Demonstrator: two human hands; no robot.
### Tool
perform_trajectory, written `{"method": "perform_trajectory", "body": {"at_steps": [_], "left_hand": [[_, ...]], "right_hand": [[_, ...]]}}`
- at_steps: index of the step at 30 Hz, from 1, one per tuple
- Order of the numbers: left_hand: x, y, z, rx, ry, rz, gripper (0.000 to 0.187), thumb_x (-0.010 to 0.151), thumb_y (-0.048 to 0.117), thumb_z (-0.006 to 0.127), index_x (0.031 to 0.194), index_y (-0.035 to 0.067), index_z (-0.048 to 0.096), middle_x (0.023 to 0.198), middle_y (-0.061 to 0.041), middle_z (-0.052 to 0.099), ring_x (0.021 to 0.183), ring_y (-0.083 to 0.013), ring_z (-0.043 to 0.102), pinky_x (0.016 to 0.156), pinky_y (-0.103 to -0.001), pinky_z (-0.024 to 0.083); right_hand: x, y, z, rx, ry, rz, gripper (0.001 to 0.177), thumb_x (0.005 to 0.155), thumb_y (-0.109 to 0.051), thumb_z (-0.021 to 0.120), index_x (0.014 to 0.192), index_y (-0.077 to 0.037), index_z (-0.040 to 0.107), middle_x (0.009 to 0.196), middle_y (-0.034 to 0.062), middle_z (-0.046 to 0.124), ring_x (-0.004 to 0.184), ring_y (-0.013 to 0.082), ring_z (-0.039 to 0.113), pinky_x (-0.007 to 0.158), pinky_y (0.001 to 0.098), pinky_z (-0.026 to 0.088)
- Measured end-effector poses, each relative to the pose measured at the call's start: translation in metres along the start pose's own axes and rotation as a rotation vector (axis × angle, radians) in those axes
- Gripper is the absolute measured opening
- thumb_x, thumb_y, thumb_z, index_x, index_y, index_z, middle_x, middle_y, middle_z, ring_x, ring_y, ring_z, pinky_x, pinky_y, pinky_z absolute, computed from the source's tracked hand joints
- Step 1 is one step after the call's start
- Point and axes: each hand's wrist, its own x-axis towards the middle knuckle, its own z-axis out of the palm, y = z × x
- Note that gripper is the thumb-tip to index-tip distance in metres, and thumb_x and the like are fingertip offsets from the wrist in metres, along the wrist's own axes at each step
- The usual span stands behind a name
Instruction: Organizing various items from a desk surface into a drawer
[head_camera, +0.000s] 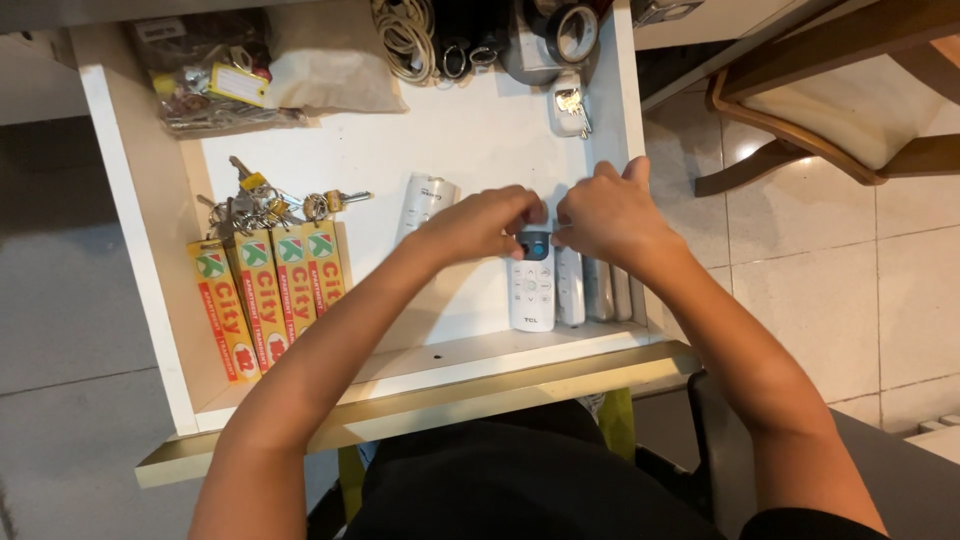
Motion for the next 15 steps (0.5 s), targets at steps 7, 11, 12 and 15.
{"method": "perform_trajectory", "body": {"at_steps": [7,11,12,15], "left_hand": [[-0.001,-0.005,0.005,0.053,-0.061,0.059,0.07,0.065,0.011,0.094,0.126,-0.001,0.062,0.12,-0.021,0.062,0.11,-0.0464,0.066,0.096,-0.053,0.055],[-0.002,0.001,0.004,-0.039,-0.027,0.129,0.063,0.07,0.003,0.088,0.125,-0.004,0.058,0.121,-0.025,0.061,0.11,-0.0502,0.063,0.096,-0.056,0.054],[-0.002,0.0,0.006,-0.067,-0.015,0.136,0.058,0.074,0.002,0.086,0.125,-0.003,0.058,0.12,-0.024,0.061,0.11,-0.0501,0.063,0.094,-0.056,0.054],[-0.004,-0.006,0.004,0.029,0.015,0.116,0.039,0.083,0.012,0.08,0.115,0.0,0.062,0.109,-0.021,0.067,0.105,-0.0451,0.067,0.092,-0.053,0.055]], "right_hand": [[0.001,0.001,-0.011,0.008,-0.043,-0.056,0.018,0.077,-0.028,0.084,0.093,-0.022,0.084,0.102,0.0082,0.069,0.105,0.0308,0.055,0.09,0.054,0.028],[-0.005,-0.004,-0.029,0.098,-0.091,-0.08,0.03,0.082,-0.022,0.082,0.11,-0.014,0.08,0.111,0.0141,0.07,0.111,0.0346,0.058,0.093,0.0553,0.029],[-0.006,-0.006,-0.034,0.13,-0.104,-0.093,0.029,0.083,-0.019,0.081,0.111,-0.011,0.078,0.111,0.0156,0.072,0.112,0.0358,0.06,0.095,0.0565,0.029],[-0.002,-0.01,-0.026,0.158,-0.19,-0.082,0.033,0.09,-0.028,0.076,0.118,-0.011,0.072,0.105,0.0148,0.076,0.11,0.0358,0.064,0.107,0.0637,0.019]]}}
